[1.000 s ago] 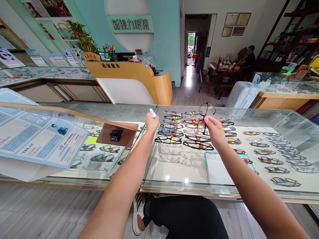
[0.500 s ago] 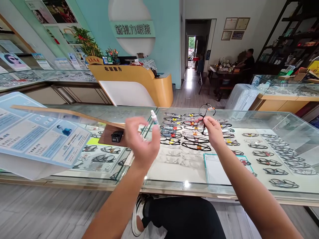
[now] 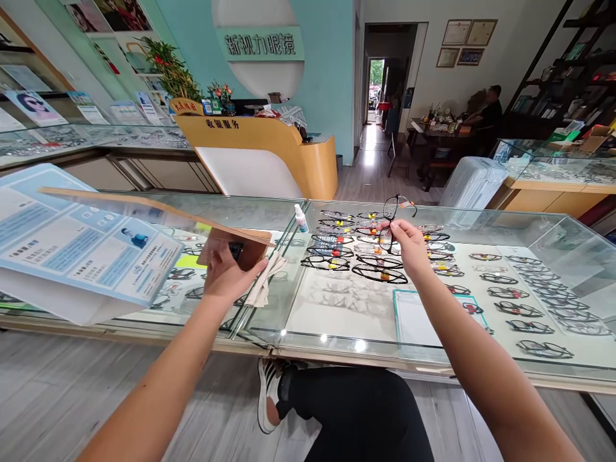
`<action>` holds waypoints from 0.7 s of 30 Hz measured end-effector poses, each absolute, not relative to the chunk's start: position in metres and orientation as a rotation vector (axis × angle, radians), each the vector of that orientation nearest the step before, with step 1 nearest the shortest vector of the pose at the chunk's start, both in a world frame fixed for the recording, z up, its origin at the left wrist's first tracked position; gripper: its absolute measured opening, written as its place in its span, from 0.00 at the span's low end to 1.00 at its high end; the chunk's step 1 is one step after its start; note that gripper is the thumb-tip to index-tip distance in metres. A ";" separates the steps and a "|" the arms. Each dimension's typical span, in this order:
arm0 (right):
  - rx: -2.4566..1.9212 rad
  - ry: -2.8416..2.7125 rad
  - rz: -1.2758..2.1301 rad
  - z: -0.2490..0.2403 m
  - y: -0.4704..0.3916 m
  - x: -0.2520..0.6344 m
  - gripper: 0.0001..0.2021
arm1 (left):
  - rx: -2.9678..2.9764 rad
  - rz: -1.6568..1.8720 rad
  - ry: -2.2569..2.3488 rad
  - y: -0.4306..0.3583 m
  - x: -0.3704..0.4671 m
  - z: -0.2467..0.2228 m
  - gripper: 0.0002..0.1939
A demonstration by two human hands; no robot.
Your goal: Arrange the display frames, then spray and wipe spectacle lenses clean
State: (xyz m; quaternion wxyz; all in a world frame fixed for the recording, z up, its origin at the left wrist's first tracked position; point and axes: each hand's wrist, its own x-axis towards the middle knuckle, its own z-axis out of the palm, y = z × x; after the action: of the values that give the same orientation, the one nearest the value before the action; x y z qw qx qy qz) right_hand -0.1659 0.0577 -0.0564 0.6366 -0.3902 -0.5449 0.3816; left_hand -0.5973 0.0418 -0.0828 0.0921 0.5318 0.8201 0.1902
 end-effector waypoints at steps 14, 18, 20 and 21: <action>-0.934 -1.279 0.843 -0.057 0.058 -0.165 0.22 | 1.669 0.505 2.402 0.132 -0.645 -0.082 0.63; -0.922 -1.276 0.857 -0.057 0.058 -0.165 0.21 | 1.677 0.565 2.372 0.175 -0.665 -0.084 0.66; -0.919 -1.273 0.861 -0.057 0.059 -0.165 0.22 | 1.671 0.644 2.350 0.191 -0.671 -0.085 0.70; -0.922 -1.276 0.860 -0.057 0.059 -0.165 0.22 | 1.661 0.681 2.340 0.198 -0.674 -0.085 0.72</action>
State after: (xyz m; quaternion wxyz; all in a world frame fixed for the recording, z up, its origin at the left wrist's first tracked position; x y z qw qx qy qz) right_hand -0.1649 0.0589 -0.0569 0.6240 -0.4016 -0.5560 0.3746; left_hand -0.6741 0.1979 -0.0849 0.0960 0.5604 0.7898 0.2300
